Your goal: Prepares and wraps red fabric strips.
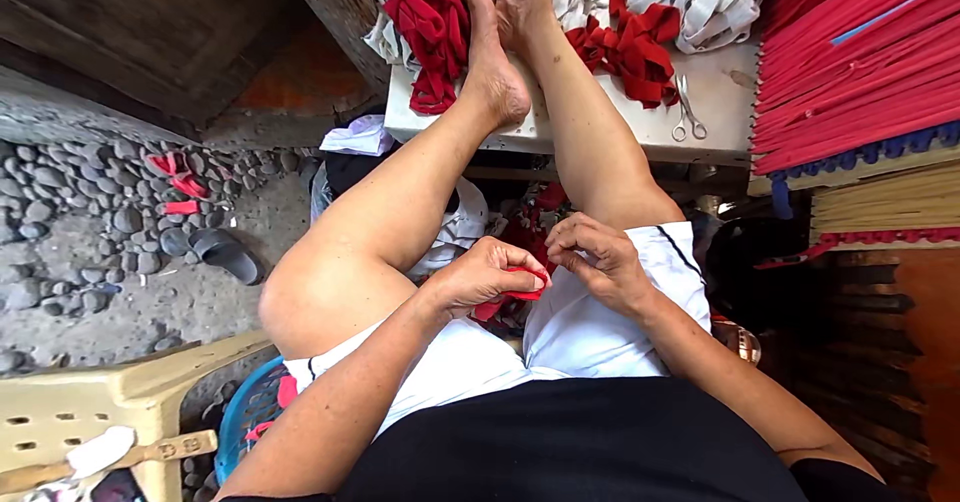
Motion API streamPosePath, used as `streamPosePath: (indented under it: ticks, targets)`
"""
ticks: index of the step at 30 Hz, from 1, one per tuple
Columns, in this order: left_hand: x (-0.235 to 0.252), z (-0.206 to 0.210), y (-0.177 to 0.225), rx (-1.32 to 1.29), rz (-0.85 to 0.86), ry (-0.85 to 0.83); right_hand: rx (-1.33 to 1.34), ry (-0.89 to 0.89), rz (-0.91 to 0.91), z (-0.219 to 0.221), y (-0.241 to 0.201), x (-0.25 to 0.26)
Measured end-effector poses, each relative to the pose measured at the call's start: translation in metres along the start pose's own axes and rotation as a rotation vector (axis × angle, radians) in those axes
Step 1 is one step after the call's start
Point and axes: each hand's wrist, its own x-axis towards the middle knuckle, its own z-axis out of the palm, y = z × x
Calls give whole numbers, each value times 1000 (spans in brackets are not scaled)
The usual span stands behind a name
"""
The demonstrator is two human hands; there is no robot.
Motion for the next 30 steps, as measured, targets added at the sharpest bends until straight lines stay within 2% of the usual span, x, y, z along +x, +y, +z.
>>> streamPosePath:
  ticks: [3, 8, 30]
  targets:
    - [-1, -2, 1, -11, 15, -21, -21, -2, -98, 3, 0, 0]
    - [-2, -2, 4, -42, -2, -33, -81, 44, -140, 5, 1, 0]
    - [-2, -4, 3, -85, -9, -67, -134, 47, -164, 7, 2, 0]
